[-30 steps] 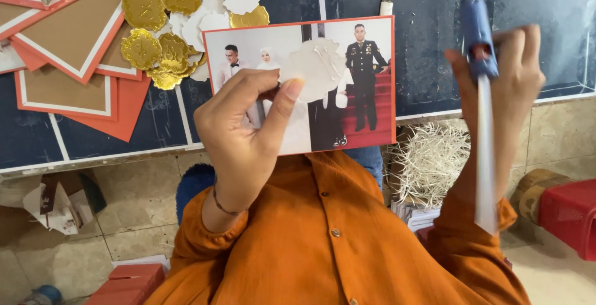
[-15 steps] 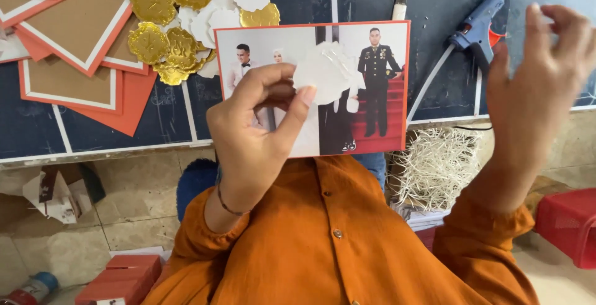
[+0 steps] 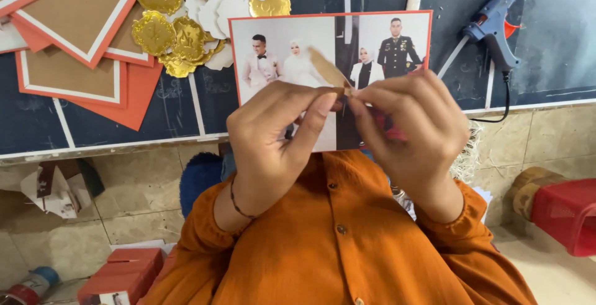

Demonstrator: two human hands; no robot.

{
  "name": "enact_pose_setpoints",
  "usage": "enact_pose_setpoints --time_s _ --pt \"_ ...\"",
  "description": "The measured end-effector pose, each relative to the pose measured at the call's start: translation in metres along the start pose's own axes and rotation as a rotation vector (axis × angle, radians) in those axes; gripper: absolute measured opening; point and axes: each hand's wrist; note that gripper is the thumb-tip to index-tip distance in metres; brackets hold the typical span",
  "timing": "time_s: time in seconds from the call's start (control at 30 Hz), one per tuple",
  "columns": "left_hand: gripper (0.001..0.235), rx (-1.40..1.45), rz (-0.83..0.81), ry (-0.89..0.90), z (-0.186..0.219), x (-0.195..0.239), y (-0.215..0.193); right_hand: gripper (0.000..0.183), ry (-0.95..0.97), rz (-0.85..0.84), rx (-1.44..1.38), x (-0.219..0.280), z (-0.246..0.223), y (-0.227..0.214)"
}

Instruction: The person uses a hot glue gun to apply adhesive to white paper cutouts and then presses gold foil cutouts onto them. They repeat this process to decorate a photo card featuring a couple.

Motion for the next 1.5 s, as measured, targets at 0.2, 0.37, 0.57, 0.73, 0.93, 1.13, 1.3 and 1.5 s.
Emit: enact_pose_setpoints --time_s 0.2,0.37,0.57,0.73,0.93,1.13,1.3,1.5 --pt "0.022 -0.032 0.117 -0.022 -0.008 0.001 -0.009 0.009 0.51 0.063 -0.581 0.013 0.013 0.002" --pt "0.018 0.005 0.082 -0.08 -0.009 -0.001 -0.005 0.013 0.644 0.033 -0.775 0.019 0.016 0.0" --pt "0.011 -0.101 0.068 -0.1 -0.012 0.001 -0.005 0.012 0.647 -0.115 -0.624 0.017 0.014 -0.007" --pt "0.017 -0.219 0.018 -0.131 -0.015 0.009 -0.004 0.018 0.582 -0.2 -0.358 0.009 0.006 -0.006" --pt "0.021 -0.302 -0.049 -0.17 -0.017 0.008 -0.003 0.02 0.588 -0.227 -0.332 0.007 0.005 -0.005" --pt "0.02 -0.306 -0.029 -0.145 -0.019 0.009 -0.002 0.021 0.596 -0.23 -0.311 0.003 0.002 -0.004" --pt "0.022 -0.313 -0.031 -0.154 -0.018 0.008 -0.002 0.023 0.577 -0.226 -0.279 0.003 0.002 -0.002" --pt "0.025 -0.315 -0.03 -0.151 -0.017 0.008 -0.002 0.027 0.586 -0.234 -0.242 0.003 0.001 -0.001"
Point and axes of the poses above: each hand's wrist, its own x-axis away from the middle knuckle, its own y-axis out of the palm, z = x × y, and after that the axes turned 8 degrees about -z, right-handed
